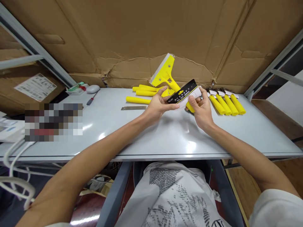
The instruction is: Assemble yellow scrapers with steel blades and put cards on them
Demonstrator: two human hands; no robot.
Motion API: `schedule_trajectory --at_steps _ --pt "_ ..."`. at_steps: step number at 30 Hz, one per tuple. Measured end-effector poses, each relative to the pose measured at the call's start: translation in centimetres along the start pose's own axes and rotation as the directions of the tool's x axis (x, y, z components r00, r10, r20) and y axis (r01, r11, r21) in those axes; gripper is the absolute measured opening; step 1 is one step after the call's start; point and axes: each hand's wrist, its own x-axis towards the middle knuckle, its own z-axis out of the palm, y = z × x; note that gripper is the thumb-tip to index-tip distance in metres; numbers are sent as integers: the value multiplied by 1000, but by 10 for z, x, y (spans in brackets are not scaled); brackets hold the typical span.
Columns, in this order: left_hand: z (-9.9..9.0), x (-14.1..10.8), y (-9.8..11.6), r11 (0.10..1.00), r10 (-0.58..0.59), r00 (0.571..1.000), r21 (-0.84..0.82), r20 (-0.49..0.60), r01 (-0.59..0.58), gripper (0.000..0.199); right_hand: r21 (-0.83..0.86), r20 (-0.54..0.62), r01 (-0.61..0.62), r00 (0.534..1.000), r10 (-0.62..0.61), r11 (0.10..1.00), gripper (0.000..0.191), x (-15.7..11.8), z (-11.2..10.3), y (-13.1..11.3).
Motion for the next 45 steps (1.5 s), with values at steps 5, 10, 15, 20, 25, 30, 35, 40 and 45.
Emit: schedule_trajectory --at_steps 5,10,15,20,25,30,35,40,45 --pt "-4 8 11 993 117 990 -21 -85 -119 104 -22 77 -71 994 73 997 79 -1 3 -10" --pt "-5 9 22 973 231 967 24 -107 -230 68 -40 151 -168 973 172 985 74 1 1 -16" --pt "-10 11 24 966 259 961 31 -97 -257 57 -57 211 -173 961 182 983 63 -1 2 -13" --pt "-14 12 17 983 179 971 -3 -156 -182 81 -116 196 -39 979 61 992 59 -5 4 -9" --pt "-20 15 20 982 187 964 1 -192 -190 81 -264 231 9 971 54 964 63 -6 0 -11" --pt "-22 16 22 976 205 960 -31 -193 -214 76 -231 277 -28 956 93 973 63 -7 0 -10" --pt "-8 11 16 990 132 988 -41 -83 -135 74 -195 313 -42 944 102 980 61 -9 2 -9" --pt "-4 11 16 982 187 978 -10 -93 -189 66 -192 360 16 931 55 981 58 -10 1 -6" --pt "-29 23 26 961 271 939 11 -211 -275 66 -335 405 18 906 126 942 67 -11 -4 -3"
